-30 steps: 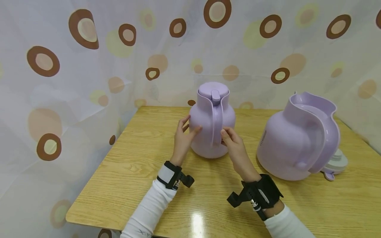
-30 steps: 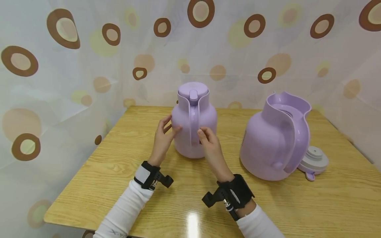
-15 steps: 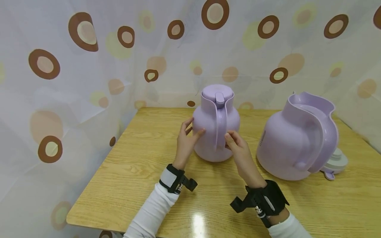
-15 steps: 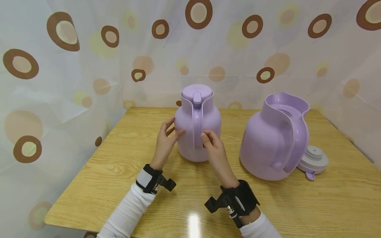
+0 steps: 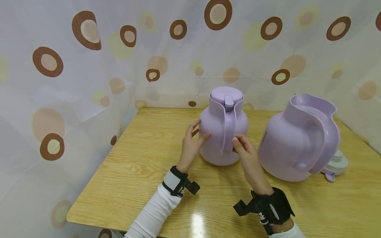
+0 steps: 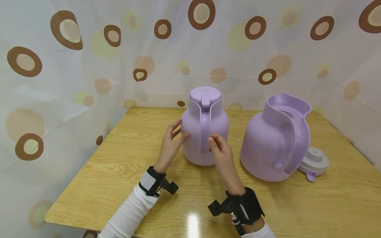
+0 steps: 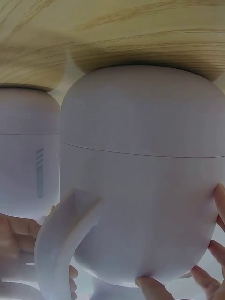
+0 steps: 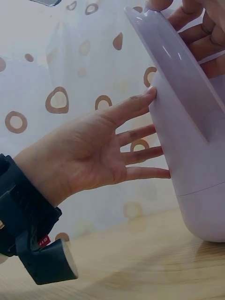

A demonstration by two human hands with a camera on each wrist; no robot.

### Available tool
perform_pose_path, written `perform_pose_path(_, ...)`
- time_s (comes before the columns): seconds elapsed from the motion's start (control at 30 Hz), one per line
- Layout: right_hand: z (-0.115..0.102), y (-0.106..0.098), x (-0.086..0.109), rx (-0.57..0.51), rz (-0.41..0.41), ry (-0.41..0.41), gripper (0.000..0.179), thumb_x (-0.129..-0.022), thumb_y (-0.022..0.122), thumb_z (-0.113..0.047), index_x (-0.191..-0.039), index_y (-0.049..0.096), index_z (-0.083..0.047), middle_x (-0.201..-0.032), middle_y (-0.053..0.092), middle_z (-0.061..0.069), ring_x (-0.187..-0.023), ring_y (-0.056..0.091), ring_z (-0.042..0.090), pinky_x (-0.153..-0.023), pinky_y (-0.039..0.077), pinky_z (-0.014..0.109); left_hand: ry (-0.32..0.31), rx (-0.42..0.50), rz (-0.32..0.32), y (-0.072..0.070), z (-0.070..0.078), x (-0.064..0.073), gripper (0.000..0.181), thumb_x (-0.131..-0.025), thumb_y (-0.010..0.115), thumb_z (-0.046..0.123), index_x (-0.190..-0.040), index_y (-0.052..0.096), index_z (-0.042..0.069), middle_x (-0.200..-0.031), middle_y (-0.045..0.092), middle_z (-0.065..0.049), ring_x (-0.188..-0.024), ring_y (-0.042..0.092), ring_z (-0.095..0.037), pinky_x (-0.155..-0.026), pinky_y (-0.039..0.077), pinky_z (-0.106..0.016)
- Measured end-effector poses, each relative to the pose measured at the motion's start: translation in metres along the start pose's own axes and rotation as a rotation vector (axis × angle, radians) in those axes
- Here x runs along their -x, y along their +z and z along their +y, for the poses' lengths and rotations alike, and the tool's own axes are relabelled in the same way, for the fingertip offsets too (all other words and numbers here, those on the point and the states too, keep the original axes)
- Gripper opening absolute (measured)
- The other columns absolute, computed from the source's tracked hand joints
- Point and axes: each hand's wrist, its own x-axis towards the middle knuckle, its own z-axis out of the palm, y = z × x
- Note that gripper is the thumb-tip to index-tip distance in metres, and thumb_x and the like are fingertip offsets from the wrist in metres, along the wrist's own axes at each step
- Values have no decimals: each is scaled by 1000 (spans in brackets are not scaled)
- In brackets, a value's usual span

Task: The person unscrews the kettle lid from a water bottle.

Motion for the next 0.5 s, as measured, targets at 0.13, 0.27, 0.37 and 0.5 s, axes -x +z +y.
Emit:
perform_pose_path(0.13,0,-4,3,-10,7,-33,26,-100,41,-21,-104,45,4,-88,44,4,-88,48,13,-81,40,25,19,-14,-19,1,-1,1,59,-84,68,30,-136,43,19,-141,36,1,-121,41,-26,-88,45,-43)
perform_pose_path(0.27,-1,-7,5,-25,1,-83,25,-99,42,-18,-103,47,6,-86,47,4,-84,51,13,-79,41,25,29,-16,-25,3,-1,3,58,-83,69,30,-135,44,19,-140,37,3,-120,43,-25,-87,46,-42)
perform_pose_path(0.37,0,-9,7,-25,0,-119,25,-99,43,-15,-103,48,9,-85,48,3,-82,52,13,-77,42,24,44,-15,-30,3,-1,4,58,-83,69,30,-135,45,19,-140,38,2,-120,43,-25,-86,46,-42)
perform_pose_path(0.5,2,-11,8,-61,2,-163,18,-98,44,-10,-99,50,7,-81,49,2,-79,52,12,-75,43,23,49,-6,-52,3,4,7,58,-84,69,26,-135,45,16,-140,38,0,-120,43,-26,-87,46,-42)
